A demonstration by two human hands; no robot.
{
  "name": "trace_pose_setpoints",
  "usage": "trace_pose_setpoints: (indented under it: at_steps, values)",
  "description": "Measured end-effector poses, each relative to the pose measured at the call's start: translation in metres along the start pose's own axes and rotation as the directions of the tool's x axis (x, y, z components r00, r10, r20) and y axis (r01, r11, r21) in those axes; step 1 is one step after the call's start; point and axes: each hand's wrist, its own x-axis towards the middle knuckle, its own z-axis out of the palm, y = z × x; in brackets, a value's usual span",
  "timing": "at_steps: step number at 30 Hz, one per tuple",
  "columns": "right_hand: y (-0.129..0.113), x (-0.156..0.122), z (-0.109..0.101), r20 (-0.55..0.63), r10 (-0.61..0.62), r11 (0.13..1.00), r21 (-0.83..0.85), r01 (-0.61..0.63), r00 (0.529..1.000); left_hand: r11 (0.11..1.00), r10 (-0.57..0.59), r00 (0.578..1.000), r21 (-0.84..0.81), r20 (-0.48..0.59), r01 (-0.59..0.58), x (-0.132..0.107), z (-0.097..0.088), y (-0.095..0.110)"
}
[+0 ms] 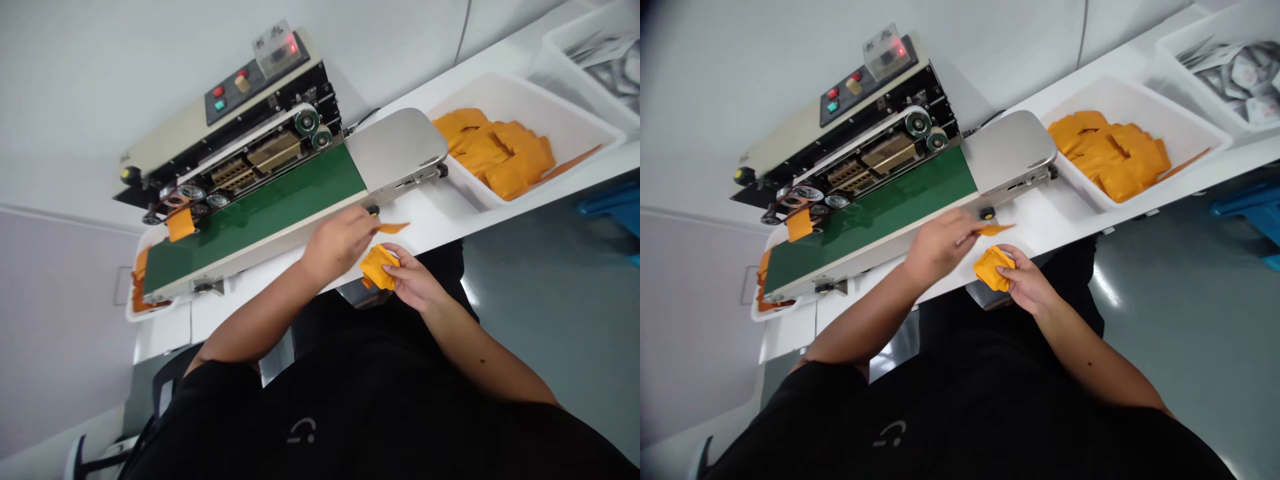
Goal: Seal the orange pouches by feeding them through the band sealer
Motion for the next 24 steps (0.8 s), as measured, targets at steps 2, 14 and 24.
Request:
trace_pose_setpoints:
  at_steps: [2,14,24]
  values:
    - [-0.001,0.000,-0.004,-0.006,0.003,1.000,0.000,-0.003,1.000,0.999,-0.011,0.990,0.030,-0.141,0.015,0.014,-0.012,-0.025]
    - [-0.010,-0.004,-0.017,-0.017,-0.012,0.999,0.048,0.013,1.000,0.949,-0.100,0.964,0.269,-0.245,0.167,0.067,-0.022,-0.176]
    - [-0.011,-0.006,-0.017,-0.031,-0.049,0.999,0.021,0.049,0.998,0.926,-0.172,0.944,0.280,-0.283,0.252,0.050,-0.019,-0.165]
